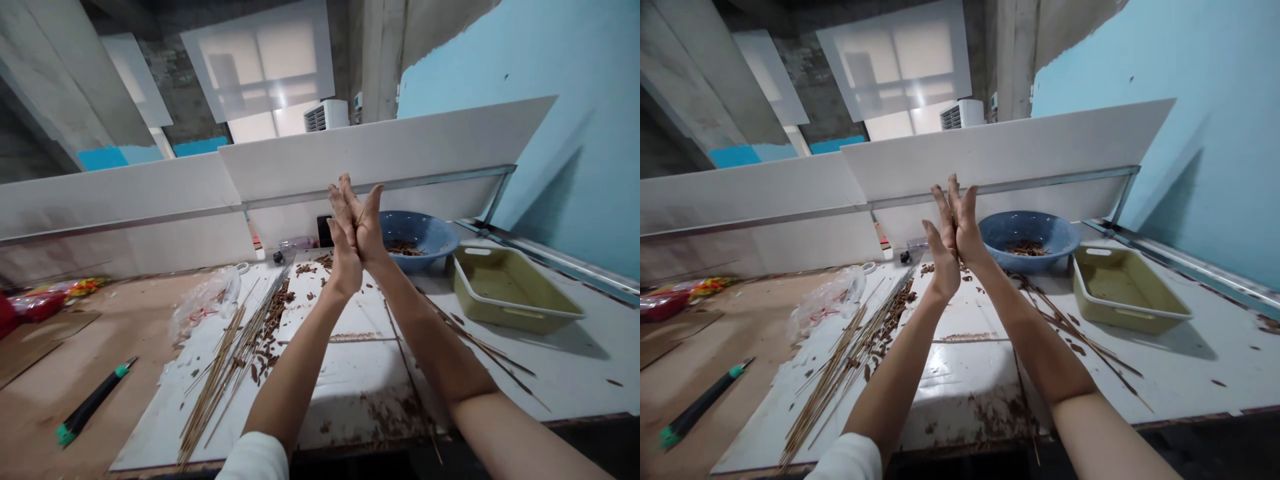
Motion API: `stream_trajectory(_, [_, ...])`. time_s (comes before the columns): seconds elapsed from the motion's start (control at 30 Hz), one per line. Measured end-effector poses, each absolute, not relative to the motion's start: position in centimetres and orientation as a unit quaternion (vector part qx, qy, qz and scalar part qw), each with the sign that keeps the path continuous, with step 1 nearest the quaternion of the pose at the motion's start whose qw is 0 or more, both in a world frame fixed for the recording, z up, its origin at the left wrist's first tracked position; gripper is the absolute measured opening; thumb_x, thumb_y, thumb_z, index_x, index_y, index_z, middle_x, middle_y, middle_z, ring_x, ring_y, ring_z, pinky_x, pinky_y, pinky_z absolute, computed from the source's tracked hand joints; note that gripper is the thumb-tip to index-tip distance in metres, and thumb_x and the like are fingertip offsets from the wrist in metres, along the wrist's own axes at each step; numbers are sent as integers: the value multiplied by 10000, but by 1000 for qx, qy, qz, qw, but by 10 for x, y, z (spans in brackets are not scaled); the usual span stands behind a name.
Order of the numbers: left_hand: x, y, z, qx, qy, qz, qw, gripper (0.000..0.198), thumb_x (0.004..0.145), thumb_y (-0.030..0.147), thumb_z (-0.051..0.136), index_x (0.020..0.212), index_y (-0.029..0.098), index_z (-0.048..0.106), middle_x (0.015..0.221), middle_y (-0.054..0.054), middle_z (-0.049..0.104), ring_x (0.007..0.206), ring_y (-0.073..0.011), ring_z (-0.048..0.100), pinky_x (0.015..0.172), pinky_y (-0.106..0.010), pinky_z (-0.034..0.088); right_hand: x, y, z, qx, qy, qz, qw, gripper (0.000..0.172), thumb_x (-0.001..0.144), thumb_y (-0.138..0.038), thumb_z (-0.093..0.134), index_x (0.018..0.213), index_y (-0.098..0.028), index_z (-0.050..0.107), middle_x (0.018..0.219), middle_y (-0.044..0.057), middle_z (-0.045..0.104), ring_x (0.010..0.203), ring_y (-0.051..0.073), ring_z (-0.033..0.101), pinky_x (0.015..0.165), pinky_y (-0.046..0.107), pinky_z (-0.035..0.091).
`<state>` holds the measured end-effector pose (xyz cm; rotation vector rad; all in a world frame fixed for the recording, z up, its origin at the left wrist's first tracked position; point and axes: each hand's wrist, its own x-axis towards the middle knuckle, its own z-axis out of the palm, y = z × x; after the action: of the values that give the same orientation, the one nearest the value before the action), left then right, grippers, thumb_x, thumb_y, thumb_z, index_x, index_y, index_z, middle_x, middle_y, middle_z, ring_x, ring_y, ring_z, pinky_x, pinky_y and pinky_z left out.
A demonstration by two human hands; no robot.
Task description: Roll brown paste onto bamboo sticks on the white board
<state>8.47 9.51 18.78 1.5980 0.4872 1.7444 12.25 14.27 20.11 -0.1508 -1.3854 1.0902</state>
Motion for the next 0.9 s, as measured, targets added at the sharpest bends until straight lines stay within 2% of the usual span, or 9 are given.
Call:
stream_trajectory(0.17, [22,108,211,559,273,714,321,828,1082,761,-76,1807,503,229,1862,188,276,1759,-155,84,1451,-420,152,83,99,187,-93,-658,448,598,1063,973,-1017,225,1828,-384,213,1889,-97,225,1757,216,-132,1433,522,-99])
stream_trajectory(0.27, [-24,116,226,518,299,755,270,902,1058,748,-146,1834,420,179,1902,142,139,1758,-125,23,1445,-373,95,59,71,176,-89,-695,465,541,1112,956,-1033,187,1834,-351,187,1907,-70,154,1756,219,-154,1431,527,-103])
stream_trajectory(0.37, [-29,114,229,513,302,767,238,872,1068,769,-103,1828,446,175,1903,153,118,1759,-123,-18,1447,-397,32,54,68,176,-77,-695,486,524,1118,950,-1037,173,1833,-351,180,1909,-58,151,1761,217,-135,1432,553,-79])
stream_trajectory(0.5, [33,102,210,562,251,720,321,797,1098,728,-54,1806,504,234,1877,203,199,1760,-136,28,1452,-370,76,86,104,190,-103,-643,468,598,1088,953,-1036,239,1819,-377,253,1887,-70,252,1774,236,-36,1438,547,-59])
stream_trajectory(0.63, [93,99,187,550,214,685,427,694,1159,624,16,1816,490,197,1881,185,209,1762,-158,44,1456,-425,75,126,148,200,-151,-578,513,616,1214,876,-1090,251,1806,-313,329,1861,-9,332,1771,310,106,1445,572,42])
stream_trajectory(0.7, [96,103,185,524,213,689,453,677,1171,600,30,1814,486,210,1880,176,226,1761,-155,73,1454,-431,83,129,151,199,-163,-572,519,615,1247,858,-1103,265,1801,-291,344,1865,0,324,1770,301,103,1446,534,49])
stream_trajectory(0.8, [61,111,199,474,235,713,459,716,1163,624,7,1822,444,220,1887,143,227,1755,-170,143,1450,-430,122,105,125,191,-146,-606,494,606,1169,925,-1055,286,1808,-290,310,1877,-22,291,1773,248,42,1443,479,3])
stream_trajectory(0.87, [26,112,214,440,264,739,436,752,1150,653,-18,1836,406,168,1904,130,150,1759,-183,116,1447,-443,133,81,98,183,-121,-643,478,586,1093,974,-1014,291,1819,-321,261,1887,-40,259,1773,226,-7,1436,469,-55])
stream_trajectory(0.9, [11,111,221,437,279,750,411,753,1144,639,-59,1838,412,126,1905,153,105,1760,-161,62,1446,-440,123,71,86,180,-118,-657,471,577,1075,981,-1007,293,1821,-337,247,1893,-48,236,1771,220,-40,1430,473,-84])
